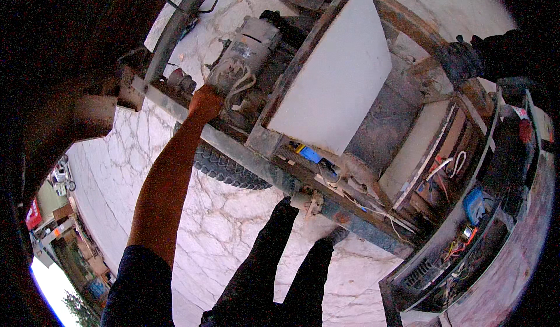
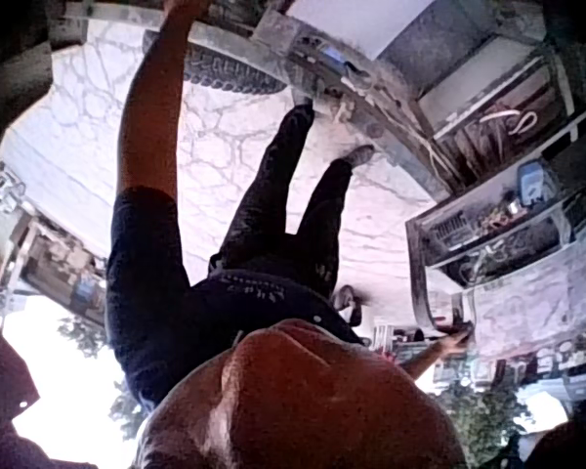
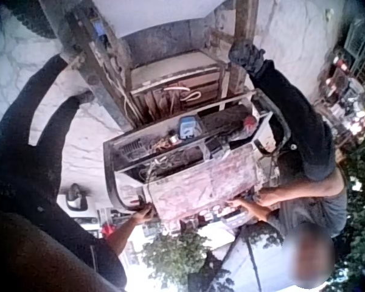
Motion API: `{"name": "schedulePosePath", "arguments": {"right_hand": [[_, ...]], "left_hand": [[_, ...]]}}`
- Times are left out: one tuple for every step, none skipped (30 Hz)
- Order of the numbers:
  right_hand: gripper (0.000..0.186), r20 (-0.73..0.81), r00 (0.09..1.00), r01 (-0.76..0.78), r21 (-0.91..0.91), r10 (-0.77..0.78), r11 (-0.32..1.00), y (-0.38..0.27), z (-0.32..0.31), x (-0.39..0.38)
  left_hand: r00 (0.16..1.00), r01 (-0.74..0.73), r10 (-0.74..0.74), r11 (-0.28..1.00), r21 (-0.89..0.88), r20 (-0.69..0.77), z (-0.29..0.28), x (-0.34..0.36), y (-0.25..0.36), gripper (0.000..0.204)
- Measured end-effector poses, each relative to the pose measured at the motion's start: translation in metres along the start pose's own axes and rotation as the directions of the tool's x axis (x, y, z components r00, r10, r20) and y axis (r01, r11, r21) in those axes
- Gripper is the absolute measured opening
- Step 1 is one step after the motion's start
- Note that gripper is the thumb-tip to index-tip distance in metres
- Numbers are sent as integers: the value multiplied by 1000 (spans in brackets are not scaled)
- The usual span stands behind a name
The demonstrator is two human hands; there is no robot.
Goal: The person uses a multimeter to test voltage across wires in an open electrical compartment of a small vehicle. They repeatedly connect and disconnect probes to different wire terminals while another person assists by holding a screwdriver nearby. The person adjusts wire positions and checks readings throughout the clip.
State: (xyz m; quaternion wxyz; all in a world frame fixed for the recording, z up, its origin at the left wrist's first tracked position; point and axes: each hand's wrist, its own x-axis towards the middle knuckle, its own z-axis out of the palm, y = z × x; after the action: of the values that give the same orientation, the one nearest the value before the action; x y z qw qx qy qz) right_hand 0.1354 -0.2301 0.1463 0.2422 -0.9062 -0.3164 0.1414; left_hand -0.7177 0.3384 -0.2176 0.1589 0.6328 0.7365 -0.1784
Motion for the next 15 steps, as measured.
{"name": "schedulePosePath", "arguments": {"right_hand": [[42,0,1000,-17,-17,17,1000,-2,2,1],[42,-3,999,-35,-34,35,999,-8,5,2],[41,-5,999,-53,-50,53,997,-11,9,3],[40,-23,999,-35,-62,34,997,-11,12,4],[40,-48,999,-20,-83,16,996,-13,11,3],[39,-73,997,-9,-106,2,994,-13,9,0],[39,-56,998,-38,-75,34,997,-12,5,-2],[39,-34,997,-66,-45,65,997,-11,1,-3],[39,-10,995,-97,-13,97,995,-21,7,-6],[37,-94,995,-48,-29,45,998,-29,17,-11],[36,-103,993,66,-3,-66,998,-29,16,-6],[39,-71,993,92,-72,-97,993,-34,17,-5],[43,-38,991,118,-140,-125,983,-37,17,-6],[42,-19,997,73,-116,-76,991,-32,18,2],[41,1,1000,26,-92,-26,995,-27,22,14]], "left_hand": [[1000,-26,26,1000,11,-6,5,2,-8,47],[998,-55,55,998,21,-11,5,3,-12,47],[999,-25,24,1000,-14,-20,7,4,-15,47],[1000,6,-7,999,-49,-28,8,5,-20,46],[999,-48,47,997,-56,-24,6,5,-20,47],[995,-104,103,993,-61,-18,1,3,-20,47],[987,-160,160,985,-67,-12,-6,4,-19,48],[998,-50,46,989,-140,-31,-17,4,-17,49],[997,60,-71,976,-209,-42,-30,5,-13,51],[982,166,-185,947,-277,-44,-35,9,-10,53],[987,137,-153,960,-245,-46,-27,12,-14,55],[991,107,-120,973,-205,-53,-18,17,-24,57],[995,74,-85,984,-164,-59,-9,25,-36,59],[997,-13,11,1000,-21,-80,12,43,-75,58],[989,-93,106,987,130,-99,28,58,-113,58]]}}
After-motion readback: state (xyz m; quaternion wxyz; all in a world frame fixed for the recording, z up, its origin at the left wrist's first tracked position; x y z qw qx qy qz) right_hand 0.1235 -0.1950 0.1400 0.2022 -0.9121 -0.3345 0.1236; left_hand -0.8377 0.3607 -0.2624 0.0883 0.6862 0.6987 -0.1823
